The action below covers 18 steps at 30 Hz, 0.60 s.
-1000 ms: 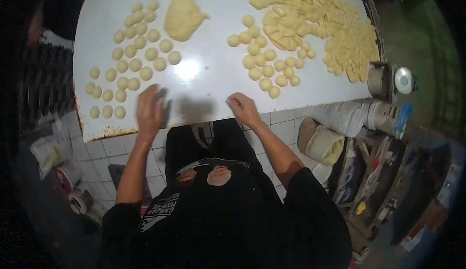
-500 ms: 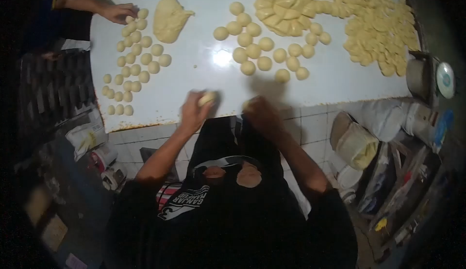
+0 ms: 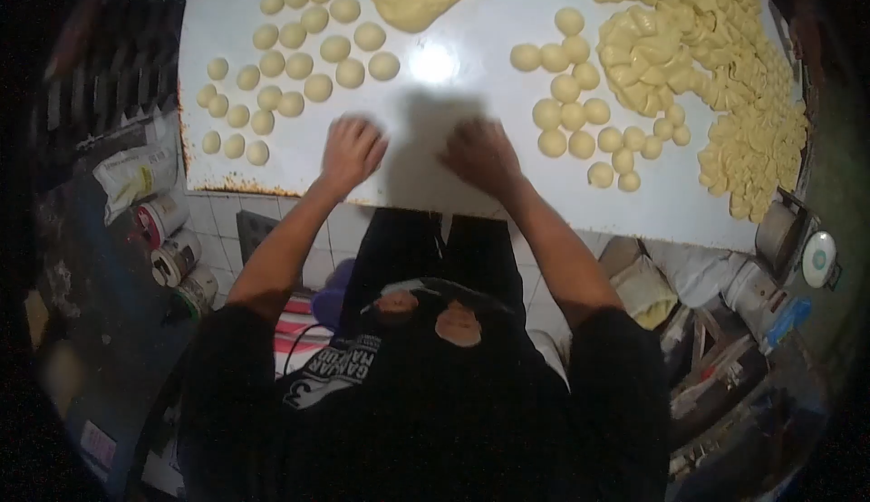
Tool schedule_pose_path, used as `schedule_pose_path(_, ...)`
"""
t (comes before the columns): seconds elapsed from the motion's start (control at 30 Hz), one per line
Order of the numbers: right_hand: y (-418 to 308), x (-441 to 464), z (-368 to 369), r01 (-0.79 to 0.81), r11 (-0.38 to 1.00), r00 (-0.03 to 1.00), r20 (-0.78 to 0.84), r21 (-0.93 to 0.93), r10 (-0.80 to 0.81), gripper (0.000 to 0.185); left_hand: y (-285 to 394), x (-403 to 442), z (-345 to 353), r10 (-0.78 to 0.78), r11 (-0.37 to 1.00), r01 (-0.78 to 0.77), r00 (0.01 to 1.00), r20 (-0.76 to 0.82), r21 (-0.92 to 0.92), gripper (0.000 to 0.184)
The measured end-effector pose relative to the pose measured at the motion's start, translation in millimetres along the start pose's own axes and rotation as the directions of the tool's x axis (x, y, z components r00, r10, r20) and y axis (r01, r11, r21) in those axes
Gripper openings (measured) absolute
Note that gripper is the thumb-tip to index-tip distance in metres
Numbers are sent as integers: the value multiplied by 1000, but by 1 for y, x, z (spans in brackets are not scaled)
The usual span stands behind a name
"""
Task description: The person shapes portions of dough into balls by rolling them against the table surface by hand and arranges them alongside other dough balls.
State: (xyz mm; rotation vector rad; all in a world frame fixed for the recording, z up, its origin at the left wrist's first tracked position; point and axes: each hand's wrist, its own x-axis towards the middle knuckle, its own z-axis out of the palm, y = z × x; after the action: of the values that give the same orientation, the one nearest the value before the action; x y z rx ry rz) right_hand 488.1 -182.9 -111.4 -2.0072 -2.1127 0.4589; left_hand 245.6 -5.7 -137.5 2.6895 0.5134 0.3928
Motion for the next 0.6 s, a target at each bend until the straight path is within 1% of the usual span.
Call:
schedule_pose_path(0.03,-15,17,16,-145,989,977,-156,33,148,24,15,31,14,-111,989,102,990,-84,-105,12)
schedule_pose_path(0.07,-28,32,36,-276,958,907,-309,80,287,23,38,33,35,-258,966,256,961,-96,-31,16)
schedule_pose_path(0.13,-57,0,52,-149,986,912,-377,71,165,25,56,-12,31,-134,969,128,991,-12,-213,22)
schedule_pose_path(0.17,-52,-18,40,50,989,901,-434,139,15,24,37,-25,25,-135,968,126,991,-24,-218,22)
schedule_pose_path(0.2,-24,-25,34,61,990,897,-441,124,0,24,4,-40,15,15,973,10,994,105,-231,21)
schedule_pose_path(0.23,5,-34,31,-121,987,970,-197,104,139,23,-9,-26,3,-76,970,162,910,407,-182,20)
schedule_pose_path(0.27,16,-42,34,-303,952,952,65,47,300,22,-22,-13,-8,-159,964,260,730,665,-55,19)
schedule_pose_path(0.3,17,-16,20,-271,962,929,-253,27,269,25,-21,15,-15,-161,972,226,835,526,-62,19)
schedule_pose_path(0.33,9,17,16,-290,950,839,-446,117,311,26,-10,35,-12,-159,979,193,918,364,-60,19)
schedule_pose_path(0.37,-11,18,40,-369,927,834,-416,67,362,27,18,38,3,-231,955,243,969,87,-169,17)
schedule_pose_path(0.4,-24,15,57,-443,896,819,-401,13,411,28,25,21,8,-220,958,232,972,83,-167,17)
schedule_pose_path(0.43,-34,-4,44,-205,977,928,-306,57,213,33,32,-3,16,-122,963,119,993,4,-243,17)
schedule_pose_path(0.47,-22,-19,36,-204,977,927,-310,53,211,33,32,-26,29,-36,950,10,996,-78,-312,16)
schedule_pose_path(0.5,1,-35,29,-164,982,943,-276,92,184,34,-13,-49,43,86,944,-17,977,195,-330,16)
schedule_pose_path(0.53,15,-41,29,-124,983,958,-243,135,154,35,-25,-24,15,-118,920,291,846,521,-264,18)
schedule_pose_path(0.57,26,-27,17,-190,979,962,-187,72,201,33,-26,-1,8,-112,973,165,947,300,-159,18)
schedule_pose_path(0.6,25,-3,19,-228,973,910,-345,46,230,32,-16,12,9,-71,997,74,994,88,-31,19)
